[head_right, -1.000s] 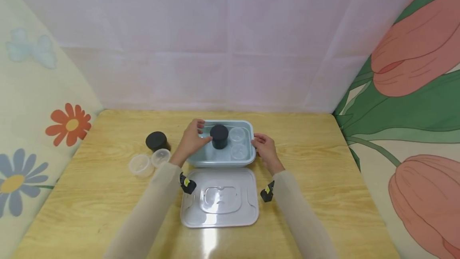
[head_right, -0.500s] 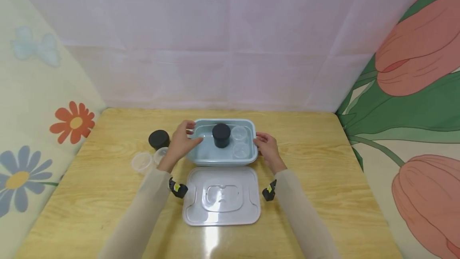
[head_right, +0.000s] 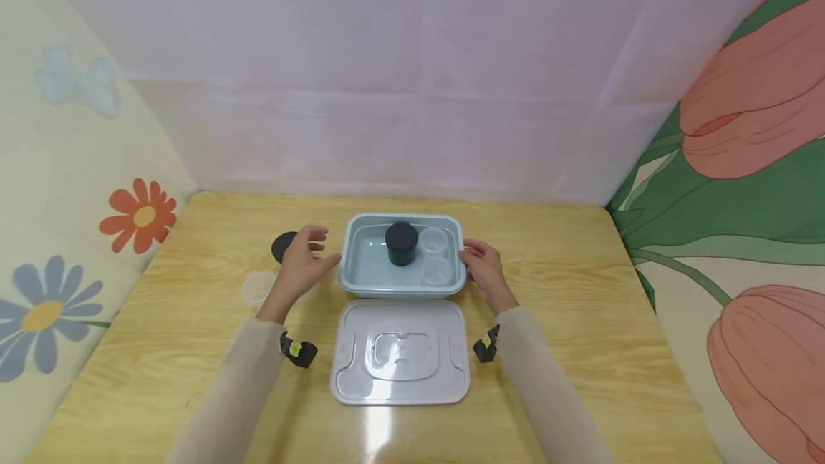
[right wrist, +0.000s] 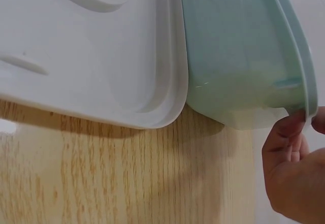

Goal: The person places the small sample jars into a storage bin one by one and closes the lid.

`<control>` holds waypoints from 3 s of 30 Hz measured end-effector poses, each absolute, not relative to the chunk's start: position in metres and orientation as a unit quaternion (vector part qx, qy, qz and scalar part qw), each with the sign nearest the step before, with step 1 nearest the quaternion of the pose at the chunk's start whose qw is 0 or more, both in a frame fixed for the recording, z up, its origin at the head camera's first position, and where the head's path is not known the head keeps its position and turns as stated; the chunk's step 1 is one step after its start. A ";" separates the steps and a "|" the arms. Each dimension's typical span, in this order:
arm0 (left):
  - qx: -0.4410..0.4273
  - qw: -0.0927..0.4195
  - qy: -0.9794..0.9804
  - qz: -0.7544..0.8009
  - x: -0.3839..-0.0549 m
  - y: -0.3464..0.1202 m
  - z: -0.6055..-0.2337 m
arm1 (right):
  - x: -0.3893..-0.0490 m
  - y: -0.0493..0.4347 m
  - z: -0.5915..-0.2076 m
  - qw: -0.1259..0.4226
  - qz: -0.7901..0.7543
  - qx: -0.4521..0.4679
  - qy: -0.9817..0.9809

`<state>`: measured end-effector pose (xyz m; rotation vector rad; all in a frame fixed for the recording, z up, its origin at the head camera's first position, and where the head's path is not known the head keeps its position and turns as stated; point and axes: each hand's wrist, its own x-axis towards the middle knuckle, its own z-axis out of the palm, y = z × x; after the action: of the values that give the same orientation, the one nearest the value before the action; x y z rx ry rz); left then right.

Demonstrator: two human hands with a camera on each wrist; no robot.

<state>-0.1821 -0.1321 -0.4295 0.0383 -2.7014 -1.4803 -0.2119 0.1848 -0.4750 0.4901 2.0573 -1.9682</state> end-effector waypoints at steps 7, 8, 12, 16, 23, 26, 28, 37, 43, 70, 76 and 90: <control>0.021 0.011 -0.871 -0.491 -0.169 -0.154 -0.435 | -0.211 0.184 -0.475 0.127 -0.681 0.166 0.701; 0.023 0.009 -0.870 -0.493 -0.166 -0.158 -0.435 | -0.211 0.184 -0.475 0.127 -0.682 0.166 0.701; 0.034 0.009 -0.868 -0.496 -0.157 -0.173 -0.436 | -0.211 0.184 -0.475 0.129 -0.683 0.166 0.699; 0.045 0.016 -0.869 -0.492 -0.149 -0.187 -0.435 | -0.211 0.185 -0.474 0.126 -0.682 0.165 0.701; 0.071 0.018 -0.873 -0.483 -0.138 -0.207 -0.439 | -0.210 0.186 -0.474 0.131 -0.684 0.164 0.698; 0.076 0.019 -0.878 -0.472 -0.134 -0.214 -0.441 | -0.210 0.186 -0.474 0.131 -0.685 0.162 0.699; 0.080 0.020 -0.881 -0.467 -0.132 -0.219 -0.442 | -0.210 0.186 -0.474 0.130 -0.684 0.162 0.700; 0.102 0.016 -0.881 -0.461 -0.127 -0.235 -0.448 | -0.211 0.187 -0.474 0.130 -0.687 0.162 0.697; 0.107 -0.004 -0.885 -0.453 -0.124 -0.241 -0.455 | -0.211 0.187 -0.474 0.127 -0.687 0.163 0.697; 0.124 -0.020 -0.863 -0.489 -0.122 -0.243 -0.491 | -0.211 0.186 -0.475 0.121 -0.694 0.155 0.693; 0.127 -0.013 -0.856 -0.501 -0.120 -0.241 -0.492 | -0.211 0.185 -0.474 0.121 -0.690 0.159 0.696; 0.123 -0.012 -0.855 -0.504 -0.120 -0.240 -0.479 | -0.210 0.187 -0.473 0.125 -0.688 0.164 0.696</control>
<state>-0.1196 -0.2403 -0.4787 0.3882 -2.7057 -1.5960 -0.2096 0.1869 -0.4728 0.4768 2.0287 -2.0037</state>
